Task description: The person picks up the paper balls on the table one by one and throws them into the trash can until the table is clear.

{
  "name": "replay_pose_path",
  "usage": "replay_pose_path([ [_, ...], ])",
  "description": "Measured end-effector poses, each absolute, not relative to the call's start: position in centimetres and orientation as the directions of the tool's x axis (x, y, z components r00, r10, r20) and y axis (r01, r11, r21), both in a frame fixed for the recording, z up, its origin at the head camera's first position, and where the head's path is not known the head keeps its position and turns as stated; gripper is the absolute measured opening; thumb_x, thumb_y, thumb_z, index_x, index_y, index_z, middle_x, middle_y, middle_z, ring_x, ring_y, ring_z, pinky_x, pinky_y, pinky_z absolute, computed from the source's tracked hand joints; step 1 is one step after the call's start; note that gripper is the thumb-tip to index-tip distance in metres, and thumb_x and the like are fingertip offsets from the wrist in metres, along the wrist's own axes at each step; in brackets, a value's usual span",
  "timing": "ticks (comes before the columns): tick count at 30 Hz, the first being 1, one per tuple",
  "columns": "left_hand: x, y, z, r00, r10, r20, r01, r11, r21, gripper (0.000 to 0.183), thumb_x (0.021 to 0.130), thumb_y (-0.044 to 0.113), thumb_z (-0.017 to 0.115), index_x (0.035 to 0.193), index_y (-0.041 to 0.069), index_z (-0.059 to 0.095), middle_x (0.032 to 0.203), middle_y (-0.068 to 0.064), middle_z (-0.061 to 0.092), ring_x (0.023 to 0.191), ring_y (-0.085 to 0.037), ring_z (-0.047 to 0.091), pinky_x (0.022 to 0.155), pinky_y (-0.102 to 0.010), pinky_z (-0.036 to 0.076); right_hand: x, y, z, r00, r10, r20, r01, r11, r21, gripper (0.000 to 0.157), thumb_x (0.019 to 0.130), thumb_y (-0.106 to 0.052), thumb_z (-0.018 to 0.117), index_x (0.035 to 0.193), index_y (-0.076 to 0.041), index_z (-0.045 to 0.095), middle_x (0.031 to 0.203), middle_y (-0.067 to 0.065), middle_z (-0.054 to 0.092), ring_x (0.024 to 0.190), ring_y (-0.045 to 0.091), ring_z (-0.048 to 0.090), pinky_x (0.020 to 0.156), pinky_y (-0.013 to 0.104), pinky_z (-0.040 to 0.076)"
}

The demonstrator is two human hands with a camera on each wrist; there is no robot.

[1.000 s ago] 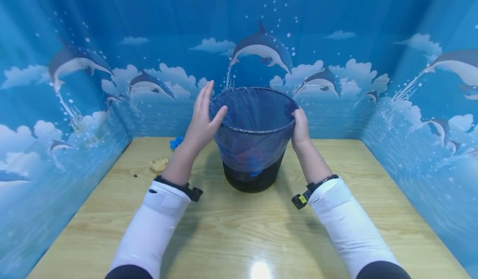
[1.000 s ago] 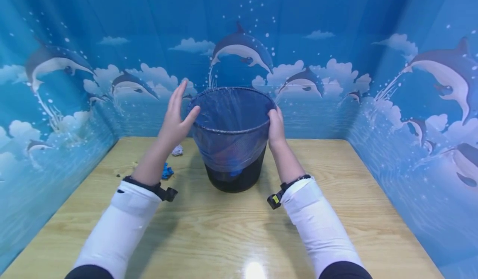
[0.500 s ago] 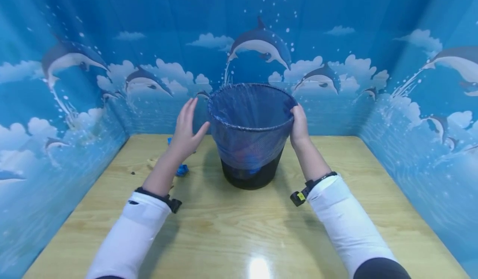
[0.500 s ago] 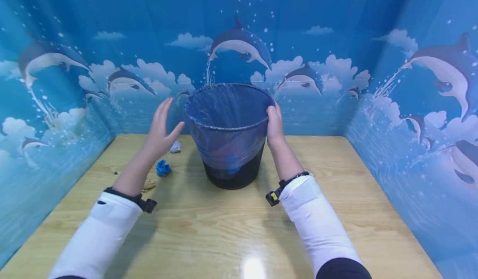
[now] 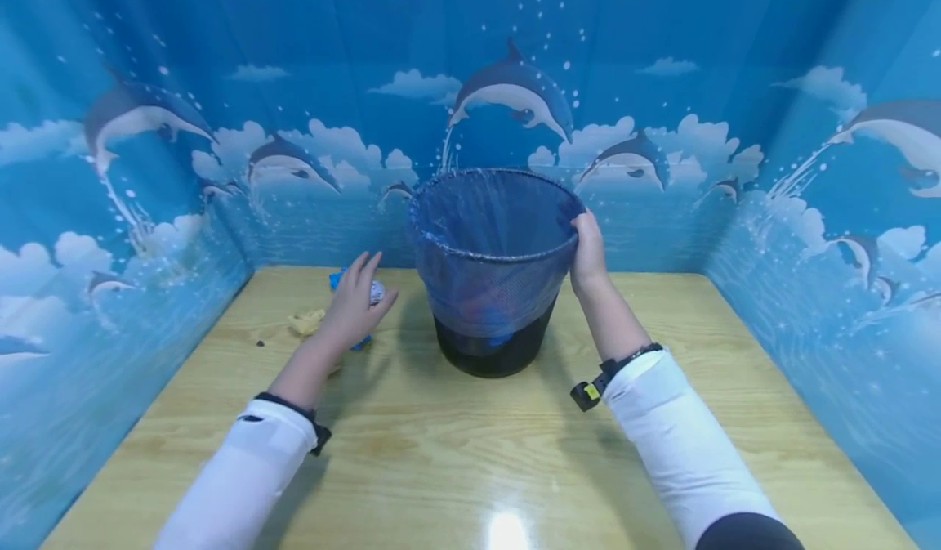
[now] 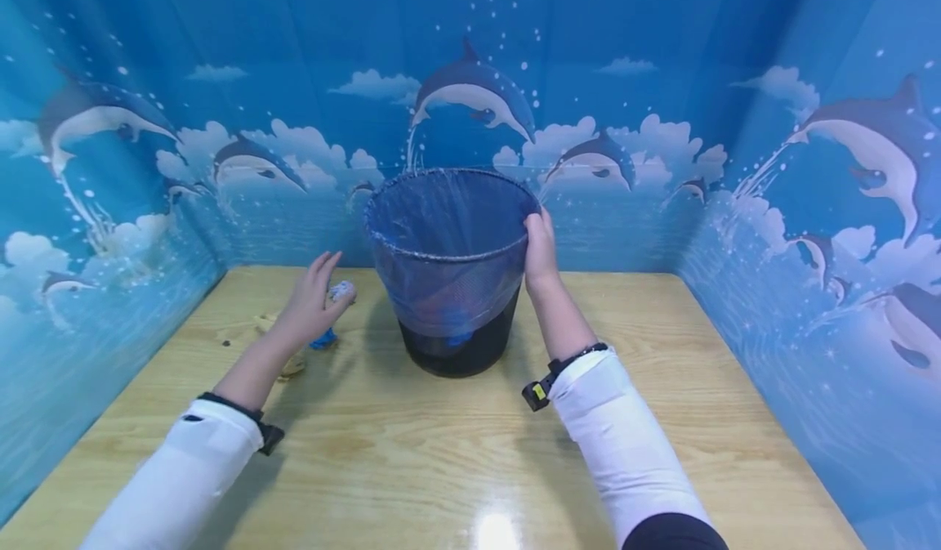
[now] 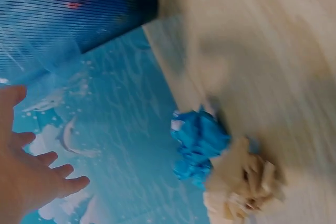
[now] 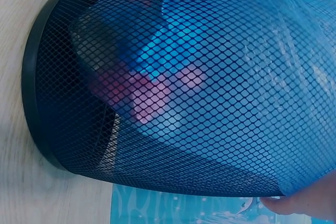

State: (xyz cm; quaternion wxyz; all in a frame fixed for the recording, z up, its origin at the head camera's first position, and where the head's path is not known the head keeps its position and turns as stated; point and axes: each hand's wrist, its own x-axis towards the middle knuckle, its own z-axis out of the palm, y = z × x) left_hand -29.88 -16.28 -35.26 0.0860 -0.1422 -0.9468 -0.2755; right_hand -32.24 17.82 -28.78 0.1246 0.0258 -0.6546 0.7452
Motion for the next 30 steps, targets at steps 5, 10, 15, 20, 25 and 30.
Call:
replay_pose_path([
  [5,-30.2,-17.2,-36.5,-0.963,0.206,0.172,0.262,0.859,0.439,0.074,0.099,0.038,0.048,0.155,0.006,0.011,0.158,-0.027,0.004,0.144,-0.049,0.007,0.112,-0.065,0.014,-32.2,17.9,-28.8,-0.97,0.146,0.194,-0.212,-0.118,-0.97,0.067,0.089,-0.019,0.028,0.154,-0.005,0.017,0.16,0.008,0.018,0.146,0.022,0.019,0.118,0.039,0.018],
  [10,-30.2,-18.2,-37.8,-0.97,0.214,0.113,0.241,0.899,0.366,0.076,0.099,0.038,0.049,0.154,0.003,0.012,0.157,-0.031,0.005,0.143,-0.05,0.006,0.112,-0.065,0.014,-32.2,17.9,-28.8,-0.975,0.142,0.17,-0.187,-0.119,-0.975,0.068,0.09,-0.02,0.027,0.155,-0.007,0.012,0.162,0.005,0.013,0.148,0.021,0.016,0.118,0.038,0.019],
  [15,-29.3,-19.2,-38.5,-0.975,0.22,0.04,0.221,0.921,0.321,0.078,0.098,0.04,0.051,0.155,0.006,0.009,0.156,-0.032,0.005,0.141,-0.054,0.008,0.107,-0.072,0.014,-32.2,17.9,-28.7,-0.973,0.145,0.177,-0.194,-0.113,-0.974,0.069,0.089,-0.019,0.028,0.155,-0.007,0.013,0.162,0.006,0.013,0.148,0.022,0.016,0.117,0.04,0.019],
  [20,-27.9,-20.2,-38.7,-0.975,0.215,-0.061,0.191,0.942,0.274,0.084,0.096,0.042,0.054,0.155,0.01,0.005,0.156,-0.032,0.003,0.138,-0.06,0.007,0.103,-0.077,0.01,-32.3,17.8,-28.6,-0.971,0.142,0.195,-0.211,-0.106,-0.972,0.067,0.089,-0.018,0.029,0.154,-0.005,0.018,0.16,0.008,0.017,0.147,0.023,0.019,0.118,0.041,0.019],
  [25,-26.7,-21.1,-38.8,-0.972,0.192,-0.138,0.153,0.956,0.251,0.085,0.095,0.047,0.052,0.155,0.007,0.005,0.154,-0.035,0.004,0.136,-0.061,0.008,0.106,-0.074,0.012,-32.2,18.0,-28.6,-0.971,0.141,0.195,-0.212,-0.115,-0.97,0.067,0.089,-0.018,0.028,0.154,-0.005,0.017,0.16,0.007,0.017,0.146,0.023,0.019,0.118,0.04,0.02],
  [30,-25.8,-22.3,-39.2,-0.957,0.19,-0.218,0.135,0.96,0.243,0.088,0.094,0.05,0.052,0.154,0.003,0.008,0.153,-0.037,0.006,0.135,-0.063,0.01,0.103,-0.075,0.016,-32.1,17.9,-28.7,-0.972,0.137,0.193,-0.209,-0.111,-0.972,0.068,0.089,-0.019,0.027,0.154,-0.005,0.015,0.161,0.007,0.015,0.147,0.022,0.017,0.117,0.039,0.019],
])
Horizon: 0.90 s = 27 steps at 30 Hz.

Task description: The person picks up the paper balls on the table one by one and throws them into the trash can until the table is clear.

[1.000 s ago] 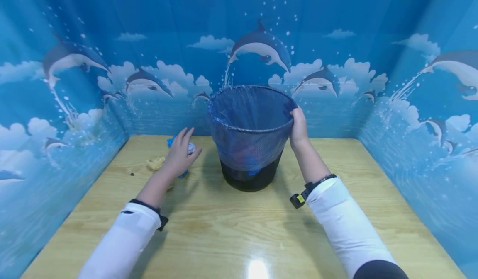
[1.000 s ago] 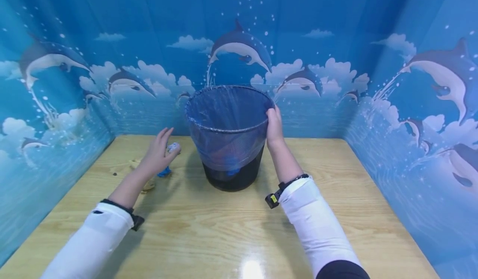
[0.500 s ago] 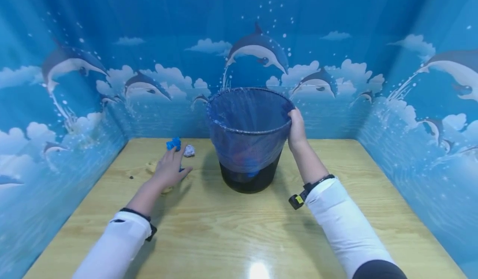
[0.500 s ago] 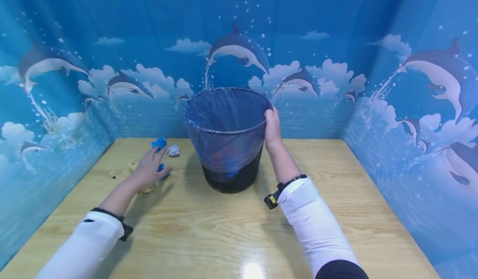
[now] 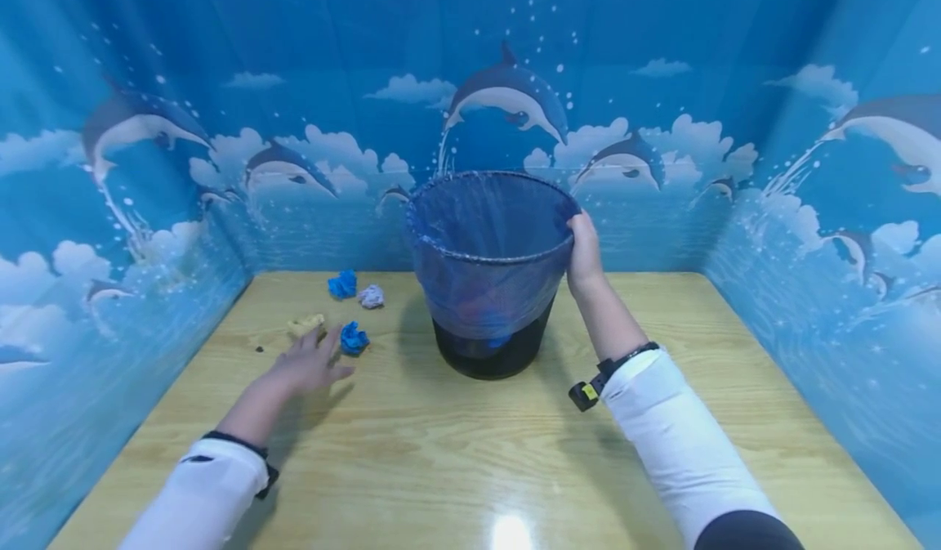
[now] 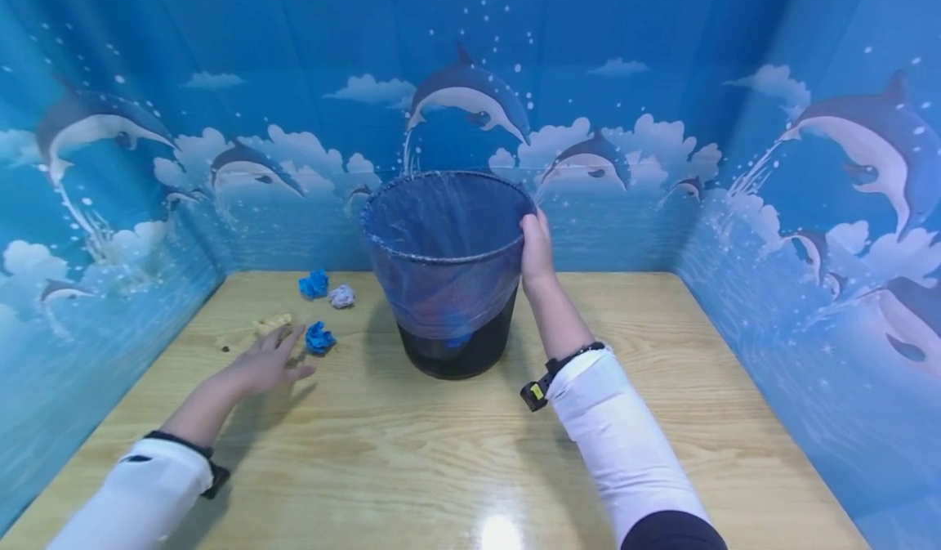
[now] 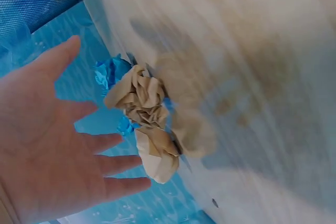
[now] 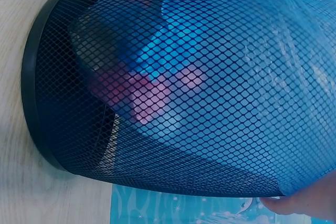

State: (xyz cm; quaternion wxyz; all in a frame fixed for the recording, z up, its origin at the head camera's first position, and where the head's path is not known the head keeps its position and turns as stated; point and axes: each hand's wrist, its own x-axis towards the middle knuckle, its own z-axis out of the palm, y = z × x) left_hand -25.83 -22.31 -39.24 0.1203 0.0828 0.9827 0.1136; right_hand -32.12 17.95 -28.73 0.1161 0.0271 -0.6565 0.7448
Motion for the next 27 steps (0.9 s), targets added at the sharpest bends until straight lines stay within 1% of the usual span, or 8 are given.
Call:
replay_pose_path([
  [3,-25.62,-22.69,-39.51,-0.949,0.198,-0.246,0.136,0.96,0.246,0.089,0.092,0.047,0.057,0.153,0.001,0.013,0.153,-0.038,0.006,0.134,-0.064,0.011,0.102,-0.075,0.017,-32.15,17.91,-28.75,-0.97,0.146,0.193,-0.21,-0.111,-0.971,0.068,0.089,-0.019,0.028,0.154,-0.004,0.015,0.161,0.008,0.015,0.147,0.022,0.016,0.118,0.038,0.019],
  [8,-25.31,-22.79,-39.7,-0.941,0.228,-0.25,0.159,0.95,0.268,0.089,0.089,0.041,0.064,0.151,-0.002,0.018,0.15,-0.041,0.005,0.131,-0.067,0.013,0.1,-0.076,0.019,-32.22,17.9,-28.79,-0.971,0.152,0.182,-0.2,-0.11,-0.974,0.069,0.089,-0.019,0.029,0.155,-0.004,0.013,0.162,0.007,0.011,0.149,0.021,0.012,0.118,0.038,0.017],
  [12,-25.2,-22.73,-39.7,-0.932,0.26,-0.253,0.18,0.936,0.301,0.086,0.088,0.033,0.067,0.149,-0.006,0.021,0.147,-0.045,0.012,0.128,-0.068,0.019,0.1,-0.075,0.022,-32.22,17.89,-28.87,-0.97,0.155,0.185,-0.203,-0.11,-0.973,0.069,0.088,-0.019,0.029,0.154,-0.004,0.014,0.162,0.007,0.013,0.148,0.021,0.013,0.118,0.038,0.018],
  [15,-25.41,-22.74,-39.79,-0.925,0.287,-0.248,0.2,0.925,0.324,0.082,0.088,0.025,0.068,0.147,-0.009,0.024,0.142,-0.047,0.021,0.126,-0.065,0.028,0.101,-0.071,0.028,-32.2,17.83,-28.87,-0.97,0.152,0.19,-0.208,-0.112,-0.972,0.069,0.088,-0.018,0.028,0.154,-0.004,0.014,0.162,0.008,0.013,0.148,0.022,0.014,0.118,0.038,0.018],
  [17,-25.55,-22.73,-39.79,-0.921,0.292,-0.259,0.198,0.921,0.336,0.08,0.088,0.022,0.067,0.147,-0.011,0.023,0.14,-0.048,0.023,0.126,-0.063,0.032,0.102,-0.068,0.03,-32.18,17.78,-28.82,-0.968,0.152,0.197,-0.215,-0.111,-0.97,0.069,0.088,-0.018,0.029,0.154,-0.003,0.014,0.162,0.008,0.013,0.148,0.022,0.014,0.118,0.038,0.018],
  [22,-25.62,-22.64,-39.57,-0.914,0.289,-0.284,0.184,0.921,0.344,0.08,0.088,0.017,0.067,0.147,-0.011,0.021,0.141,-0.049,0.021,0.125,-0.062,0.033,0.102,-0.067,0.031,-32.18,17.76,-28.8,-0.965,0.158,0.207,-0.226,-0.11,-0.968,0.07,0.087,-0.018,0.029,0.154,-0.002,0.015,0.161,0.009,0.016,0.147,0.022,0.016,0.118,0.037,0.017],
  [24,-25.66,-22.67,-39.66,-0.916,0.305,-0.261,0.21,0.919,0.335,0.077,0.086,0.014,0.069,0.144,-0.013,0.027,0.138,-0.049,0.026,0.123,-0.061,0.037,0.101,-0.066,0.033,-32.19,17.79,-28.82,-0.966,0.157,0.206,-0.225,-0.111,-0.968,0.07,0.087,-0.018,0.029,0.154,-0.002,0.014,0.161,0.009,0.016,0.148,0.022,0.016,0.119,0.037,0.017],
  [27,-25.79,-22.77,-39.9,-0.916,0.335,-0.222,0.258,0.914,0.313,0.066,0.083,0.011,0.071,0.135,-0.015,0.041,0.132,-0.047,0.037,0.118,-0.058,0.044,0.099,-0.063,0.038,-32.19,17.84,-28.85,-0.967,0.153,0.203,-0.221,-0.108,-0.969,0.07,0.088,-0.019,0.029,0.154,-0.003,0.014,0.161,0.008,0.015,0.148,0.022,0.016,0.119,0.038,0.017],
])
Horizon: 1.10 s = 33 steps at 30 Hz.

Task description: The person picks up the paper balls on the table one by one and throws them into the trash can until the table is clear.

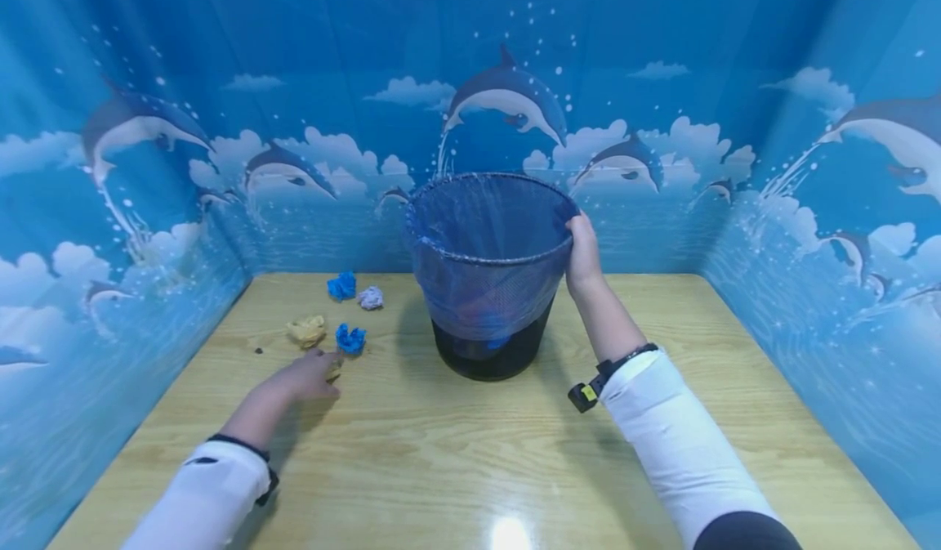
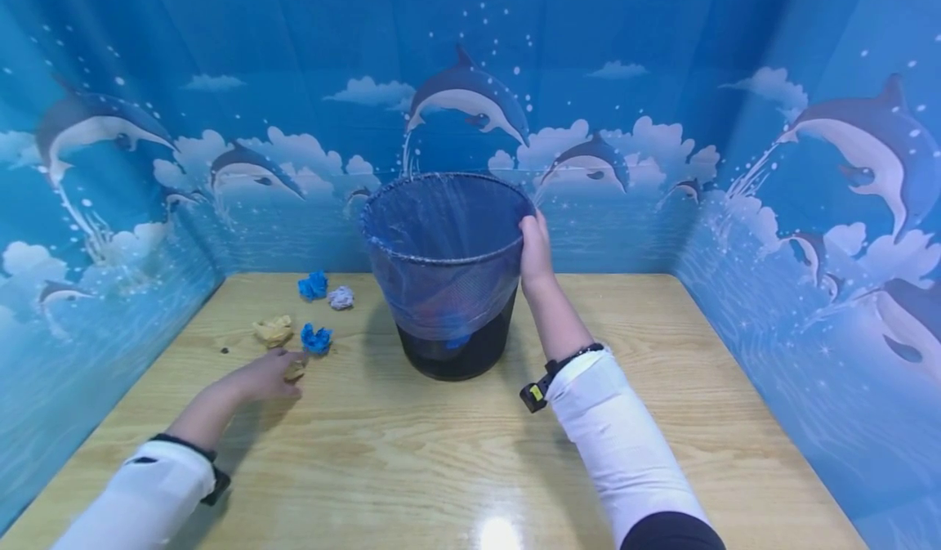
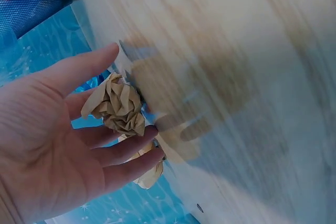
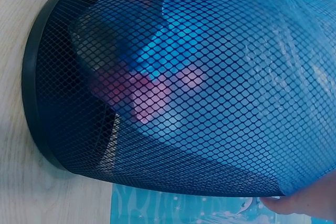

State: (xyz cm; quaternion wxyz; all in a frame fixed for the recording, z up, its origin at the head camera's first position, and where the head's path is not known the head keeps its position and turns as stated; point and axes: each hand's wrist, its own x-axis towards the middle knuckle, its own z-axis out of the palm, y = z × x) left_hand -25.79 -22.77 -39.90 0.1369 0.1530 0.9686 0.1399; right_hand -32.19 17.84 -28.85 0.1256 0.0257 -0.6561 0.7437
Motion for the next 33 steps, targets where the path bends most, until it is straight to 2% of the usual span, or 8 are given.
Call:
replay_pose_path([
  [4,-25.9,-22.9,-40.1,-0.914,0.358,-0.192,0.296,0.911,0.289,0.053,0.08,0.009,0.071,0.124,-0.013,0.053,0.124,-0.042,0.048,0.113,-0.055,0.049,0.096,-0.06,0.041,-32.1,17.9,-28.9,-0.97,0.151,0.191,-0.207,-0.094,-0.974,0.069,0.089,-0.02,0.029,0.154,-0.005,0.013,0.162,0.007,0.014,0.148,0.022,0.014,0.119,0.038,0.016],
  [11,-26.4,-23.0,-40.3,-0.914,0.349,-0.205,0.291,0.919,0.266,0.047,0.081,0.009,0.072,0.121,-0.011,0.057,0.124,-0.04,0.051,0.116,-0.055,0.047,0.098,-0.06,0.04,-32.1,17.9,-28.8,-0.972,0.143,0.188,-0.202,-0.095,-0.975,0.069,0.089,-0.021,0.028,0.155,-0.005,0.012,0.162,0.007,0.012,0.148,0.022,0.013,0.119,0.039,0.016],
  [19,-27.0,-23.1,-40.7,-0.907,0.373,-0.197,0.326,0.916,0.234,0.036,0.079,0.006,0.073,0.111,-0.008,0.063,0.112,-0.027,0.063,0.115,-0.052,0.05,0.095,-0.056,0.044,-32.0,18.0,-28.7,-0.972,0.139,0.191,-0.205,-0.095,-0.974,0.069,0.089,-0.02,0.028,0.155,-0.005,0.013,0.162,0.007,0.013,0.148,0.023,0.014,0.118,0.04,0.017],
  [25,-27.0,-23.1,-40.6,-0.909,0.357,-0.216,0.3,0.918,0.258,0.036,0.079,0.004,0.071,0.112,-0.008,0.063,0.115,-0.03,0.061,0.116,-0.053,0.048,0.097,-0.057,0.041,-32.0,18.0,-28.9,-0.972,0.136,0.19,-0.203,-0.085,-0.976,0.069,0.089,-0.021,0.028,0.155,-0.005,0.012,0.161,0.008,0.013,0.148,0.023,0.014,0.119,0.04,0.016],
  [29,-27.1,-23.1,-40.3,-0.907,0.365,-0.211,0.301,0.911,0.281,0.036,0.078,0.003,0.069,0.112,-0.007,0.063,0.113,-0.029,0.061,0.111,-0.05,0.053,0.094,-0.055,0.045,-32.0,18.0,-28.9,-0.972,0.138,0.188,-0.199,-0.076,-0.977,0.069,0.09,-0.022,0.028,0.155,-0.005,0.01,0.162,0.007,0.01,0.149,0.022,0.01,0.119,0.04,0.015],
  [33,-27.2,-23.2,-40.2,-0.904,0.385,-0.187,0.325,0.901,0.286,0.034,0.077,0.003,0.07,0.109,-0.006,0.064,0.105,-0.024,0.065,0.1,-0.042,0.06,0.086,-0.049,0.05,-32.1,17.9,-28.9,-0.971,0.146,0.187,-0.2,-0.082,-0.976,0.07,0.089,-0.021,0.029,0.155,-0.004,0.01,0.163,0.008,0.009,0.149,0.022,0.01,0.119,0.039,0.016],
])
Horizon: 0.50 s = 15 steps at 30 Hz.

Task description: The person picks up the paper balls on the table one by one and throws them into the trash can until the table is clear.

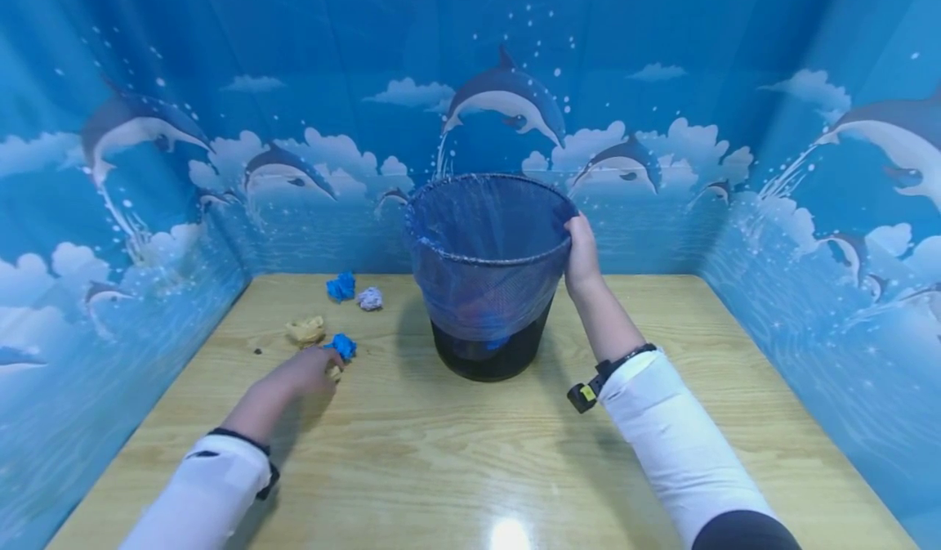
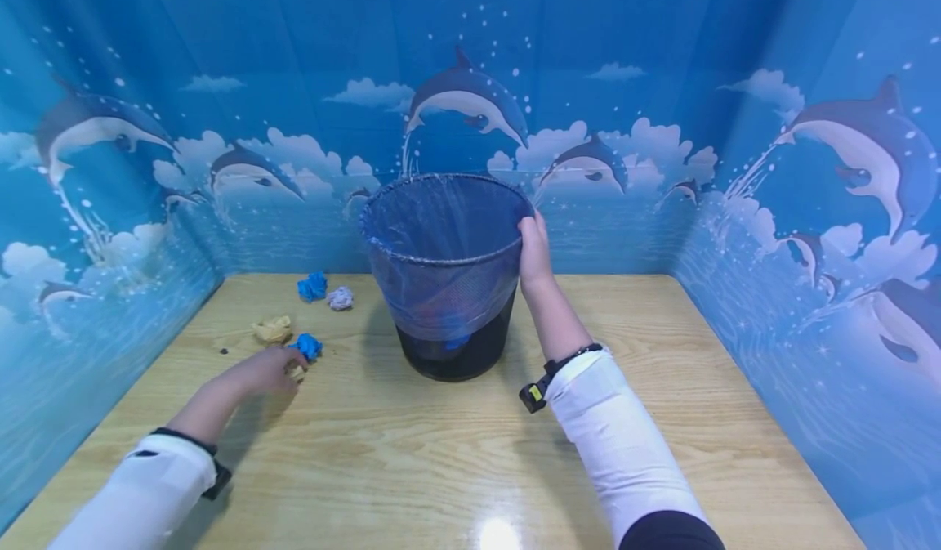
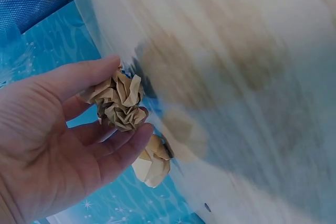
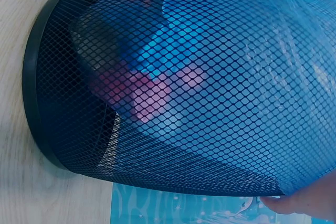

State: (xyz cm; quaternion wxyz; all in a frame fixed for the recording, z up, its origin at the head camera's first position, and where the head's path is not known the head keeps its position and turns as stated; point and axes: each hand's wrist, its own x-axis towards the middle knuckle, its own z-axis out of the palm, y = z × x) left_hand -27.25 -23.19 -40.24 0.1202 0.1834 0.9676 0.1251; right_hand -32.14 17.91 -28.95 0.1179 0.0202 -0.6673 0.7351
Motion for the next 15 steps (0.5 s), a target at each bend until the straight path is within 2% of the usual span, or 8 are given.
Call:
replay_pose_path([
  [4,-27.4,-23.1,-40.0,-0.901,0.396,-0.178,0.338,0.897,0.284,0.032,0.079,0.004,0.07,0.109,-0.007,0.064,0.102,-0.022,0.067,0.095,-0.039,0.063,0.083,-0.046,0.051,-32.2,17.8,-28.9,-0.97,0.151,0.188,-0.203,-0.088,-0.975,0.071,0.088,-0.021,0.029,0.155,-0.004,0.011,0.163,0.008,0.009,0.149,0.022,0.01,0.119,0.038,0.016],
  [11,-27.2,-22.8,-39.1,-0.913,0.365,-0.181,0.298,0.901,0.316,0.036,0.083,0.006,0.067,0.115,-0.008,0.06,0.113,-0.03,0.061,0.105,-0.046,0.058,0.09,-0.053,0.048,-32.1,17.9,-28.9,-0.972,0.147,0.183,-0.196,-0.079,-0.977,0.071,0.089,-0.021,0.029,0.155,-0.005,0.011,0.163,0.007,0.009,0.149,0.022,0.009,0.119,0.039,0.015],
  [15,-27.4,-22.8,-38.6,-0.909,0.391,-0.145,0.33,0.888,0.32,0.034,0.085,0.007,0.067,0.114,-0.008,0.06,0.114,-0.03,0.06,0.107,-0.047,0.057,0.09,-0.054,0.047,-32.2,18.0,-29.0,-0.973,0.139,0.184,-0.197,-0.085,-0.977,0.07,0.089,-0.021,0.028,0.155,-0.004,0.01,0.162,0.007,0.01,0.149,0.022,0.01,0.119,0.039,0.015],
])
